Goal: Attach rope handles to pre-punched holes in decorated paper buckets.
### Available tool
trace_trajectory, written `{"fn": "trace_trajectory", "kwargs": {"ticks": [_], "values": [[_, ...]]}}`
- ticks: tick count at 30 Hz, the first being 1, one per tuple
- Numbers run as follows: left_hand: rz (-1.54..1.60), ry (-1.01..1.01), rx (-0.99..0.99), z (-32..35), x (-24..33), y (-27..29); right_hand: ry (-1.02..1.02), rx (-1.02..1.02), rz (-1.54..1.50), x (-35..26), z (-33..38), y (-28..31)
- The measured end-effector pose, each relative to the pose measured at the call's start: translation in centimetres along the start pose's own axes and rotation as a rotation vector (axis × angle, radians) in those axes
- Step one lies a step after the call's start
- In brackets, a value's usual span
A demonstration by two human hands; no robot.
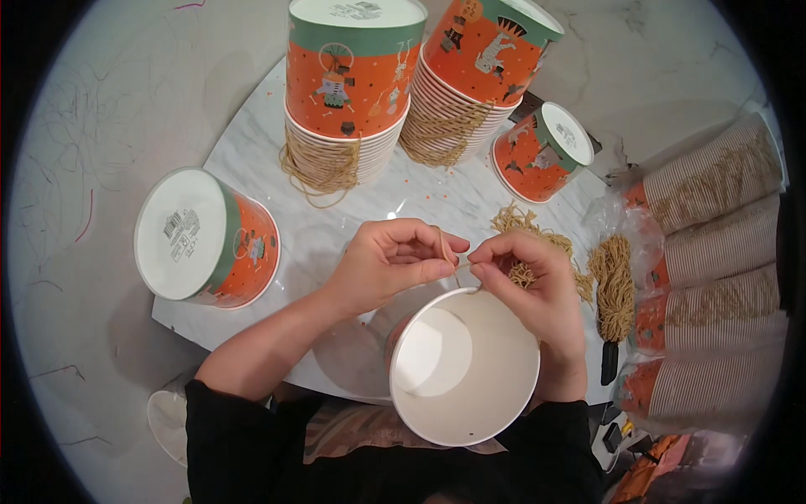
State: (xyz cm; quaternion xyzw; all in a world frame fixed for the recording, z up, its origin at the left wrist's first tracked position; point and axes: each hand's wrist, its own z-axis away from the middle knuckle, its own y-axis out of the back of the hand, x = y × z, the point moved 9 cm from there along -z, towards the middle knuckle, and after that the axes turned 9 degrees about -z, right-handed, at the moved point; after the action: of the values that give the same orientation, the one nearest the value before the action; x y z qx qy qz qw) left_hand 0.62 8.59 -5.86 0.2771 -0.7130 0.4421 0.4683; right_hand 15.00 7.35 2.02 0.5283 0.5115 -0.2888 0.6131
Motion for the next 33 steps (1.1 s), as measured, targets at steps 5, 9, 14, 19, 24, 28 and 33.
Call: {"fn": "trace_trajectory", "kwargs": {"ticks": [5,9,14,19,24,28,33], "values": [[-0.059,-0.007,-0.035,0.2,-0.2,0.3,0.103,-0.011,0.063,-1.0,-0.1,-0.7],[-0.088,0.019,-0.036,0.2,-0.3,0.5,0.13,-0.041,0.127,-1.8,-0.1,-1.2],[-0.089,0.042,-0.063,0.2,-0.1,0.4,0.1,-0.002,0.068,-1.7,0.0,-1.3],[0.074,0.208,-0.126,0.6,-0.9,-0.1,0.219,-0.081,0.122,-2.8,0.3,-1.8],[0.306,0.379,-0.133,1.1,-2.5,-0.5,0.269,-0.054,0.185,-4.2,0.8,-2.2],[0.382,0.413,-0.082,1.2,-2.5,-0.9,0.218,0.007,0.222,-4.9,1.3,-2.5],[0.344,0.333,-0.008,1.2,-2.5,-0.6,0.268,0.07,0.302,-4.6,1.6,-2.8]]}}
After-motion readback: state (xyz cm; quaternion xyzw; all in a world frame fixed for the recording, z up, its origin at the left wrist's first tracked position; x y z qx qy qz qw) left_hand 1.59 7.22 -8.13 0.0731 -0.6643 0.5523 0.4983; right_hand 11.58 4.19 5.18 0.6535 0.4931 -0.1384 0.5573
